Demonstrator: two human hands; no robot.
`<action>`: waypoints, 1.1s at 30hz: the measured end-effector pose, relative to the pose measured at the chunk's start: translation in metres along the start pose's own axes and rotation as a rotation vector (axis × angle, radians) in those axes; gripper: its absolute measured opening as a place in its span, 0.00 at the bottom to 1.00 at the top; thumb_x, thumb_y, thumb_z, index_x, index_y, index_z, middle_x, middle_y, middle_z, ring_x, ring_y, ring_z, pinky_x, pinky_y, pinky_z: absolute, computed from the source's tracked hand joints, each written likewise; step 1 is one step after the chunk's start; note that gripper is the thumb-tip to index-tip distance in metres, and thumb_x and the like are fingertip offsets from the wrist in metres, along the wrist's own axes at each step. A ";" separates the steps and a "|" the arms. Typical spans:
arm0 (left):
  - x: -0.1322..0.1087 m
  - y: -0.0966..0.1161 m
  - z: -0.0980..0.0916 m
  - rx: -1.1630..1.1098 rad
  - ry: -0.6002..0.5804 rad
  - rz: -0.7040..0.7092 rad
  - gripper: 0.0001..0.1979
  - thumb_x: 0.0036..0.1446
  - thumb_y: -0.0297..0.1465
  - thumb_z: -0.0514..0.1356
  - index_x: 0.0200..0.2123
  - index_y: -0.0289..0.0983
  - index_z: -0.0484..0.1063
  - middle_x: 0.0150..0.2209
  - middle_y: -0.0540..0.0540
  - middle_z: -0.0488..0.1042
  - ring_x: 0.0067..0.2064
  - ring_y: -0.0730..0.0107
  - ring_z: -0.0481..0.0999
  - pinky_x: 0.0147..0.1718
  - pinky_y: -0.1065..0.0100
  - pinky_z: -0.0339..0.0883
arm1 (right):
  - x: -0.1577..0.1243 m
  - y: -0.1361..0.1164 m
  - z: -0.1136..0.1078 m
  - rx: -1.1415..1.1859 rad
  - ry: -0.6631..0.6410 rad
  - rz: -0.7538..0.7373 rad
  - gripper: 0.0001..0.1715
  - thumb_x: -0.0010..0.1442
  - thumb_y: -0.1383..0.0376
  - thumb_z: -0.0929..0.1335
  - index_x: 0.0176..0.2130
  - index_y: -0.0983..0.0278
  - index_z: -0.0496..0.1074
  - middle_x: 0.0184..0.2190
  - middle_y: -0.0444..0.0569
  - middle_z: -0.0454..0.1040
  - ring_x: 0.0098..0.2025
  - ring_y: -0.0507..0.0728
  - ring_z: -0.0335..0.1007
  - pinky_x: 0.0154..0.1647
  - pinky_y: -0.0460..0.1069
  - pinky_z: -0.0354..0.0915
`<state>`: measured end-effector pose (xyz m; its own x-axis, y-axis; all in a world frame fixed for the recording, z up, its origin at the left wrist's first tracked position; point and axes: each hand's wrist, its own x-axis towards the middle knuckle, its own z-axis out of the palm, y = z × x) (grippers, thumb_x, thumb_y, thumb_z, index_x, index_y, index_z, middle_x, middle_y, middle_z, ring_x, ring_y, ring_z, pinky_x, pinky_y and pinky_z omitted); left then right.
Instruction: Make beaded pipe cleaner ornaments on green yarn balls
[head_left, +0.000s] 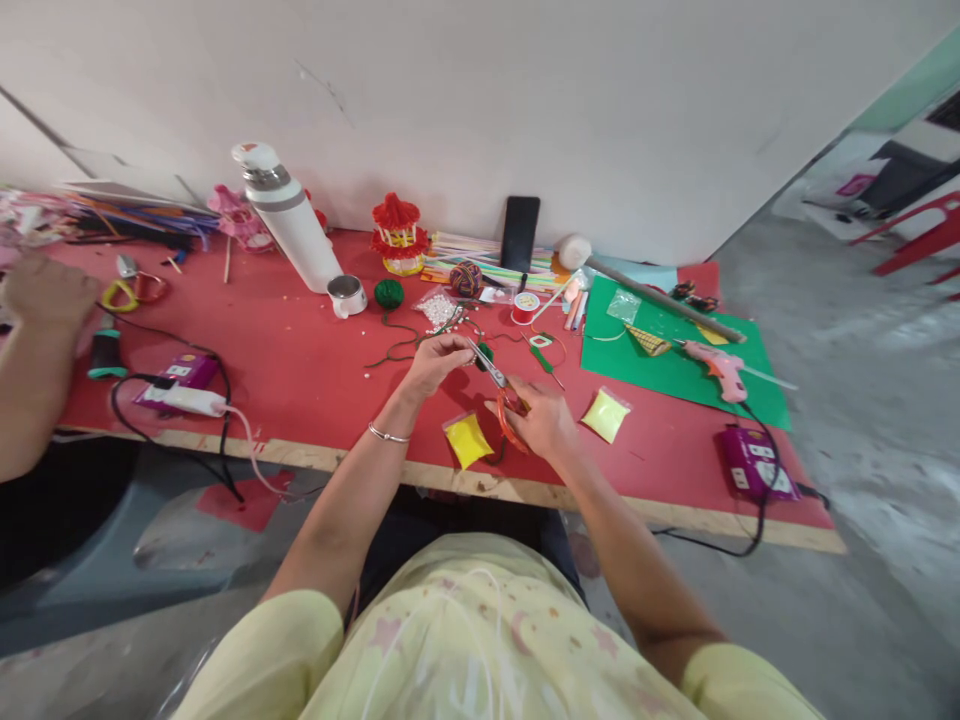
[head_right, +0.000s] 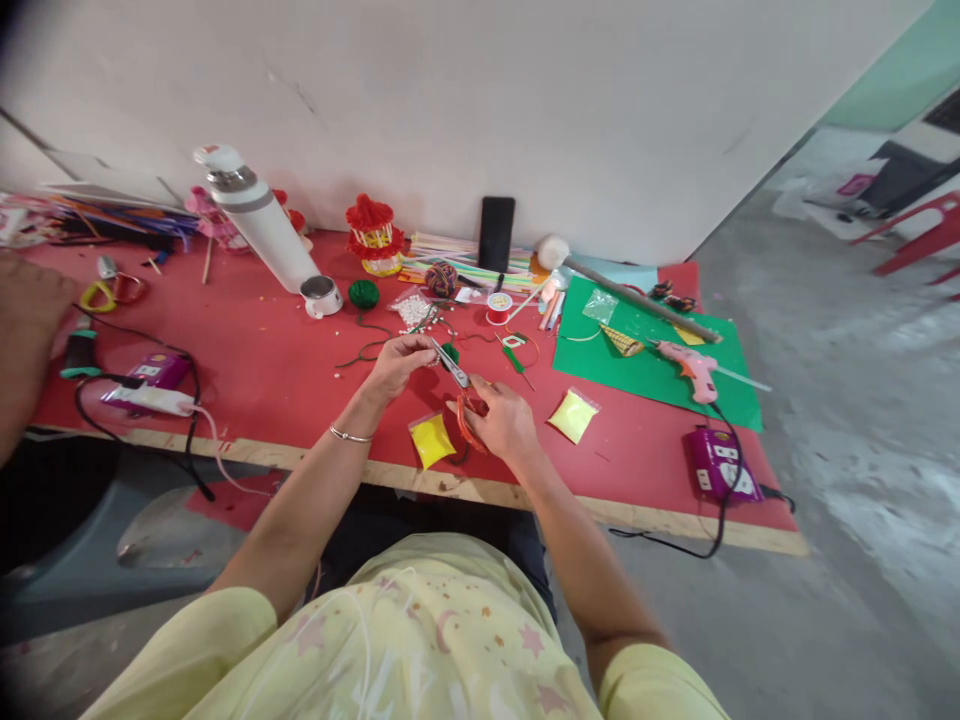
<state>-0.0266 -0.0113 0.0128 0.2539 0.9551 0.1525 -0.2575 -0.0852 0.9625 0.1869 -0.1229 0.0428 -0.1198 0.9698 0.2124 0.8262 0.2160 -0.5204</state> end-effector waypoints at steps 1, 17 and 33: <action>0.000 0.000 0.000 -0.009 0.001 0.008 0.13 0.47 0.38 0.74 0.31 0.35 0.81 0.29 0.47 0.78 0.31 0.73 0.74 0.35 0.70 0.68 | 0.000 -0.001 0.000 0.001 0.003 -0.004 0.38 0.64 0.42 0.69 0.63 0.62 0.74 0.39 0.53 0.80 0.36 0.57 0.75 0.41 0.49 0.67; 0.000 0.001 0.001 -0.028 -0.014 0.075 0.08 0.47 0.35 0.71 0.29 0.36 0.82 0.33 0.46 0.80 0.34 0.70 0.78 0.38 0.67 0.74 | 0.002 -0.016 -0.014 -0.116 -0.022 -0.003 0.38 0.63 0.40 0.69 0.63 0.57 0.72 0.49 0.54 0.79 0.44 0.60 0.77 0.40 0.49 0.65; -0.001 0.003 -0.001 0.017 -0.011 0.082 0.14 0.48 0.40 0.74 0.27 0.36 0.80 0.29 0.46 0.78 0.31 0.69 0.76 0.36 0.66 0.71 | 0.005 -0.011 -0.011 -0.122 -0.016 -0.010 0.37 0.64 0.40 0.68 0.61 0.60 0.74 0.44 0.55 0.80 0.41 0.60 0.77 0.41 0.50 0.66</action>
<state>-0.0285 -0.0126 0.0155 0.2430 0.9415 0.2336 -0.2624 -0.1681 0.9502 0.1836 -0.1221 0.0588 -0.1362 0.9695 0.2038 0.8855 0.2113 -0.4138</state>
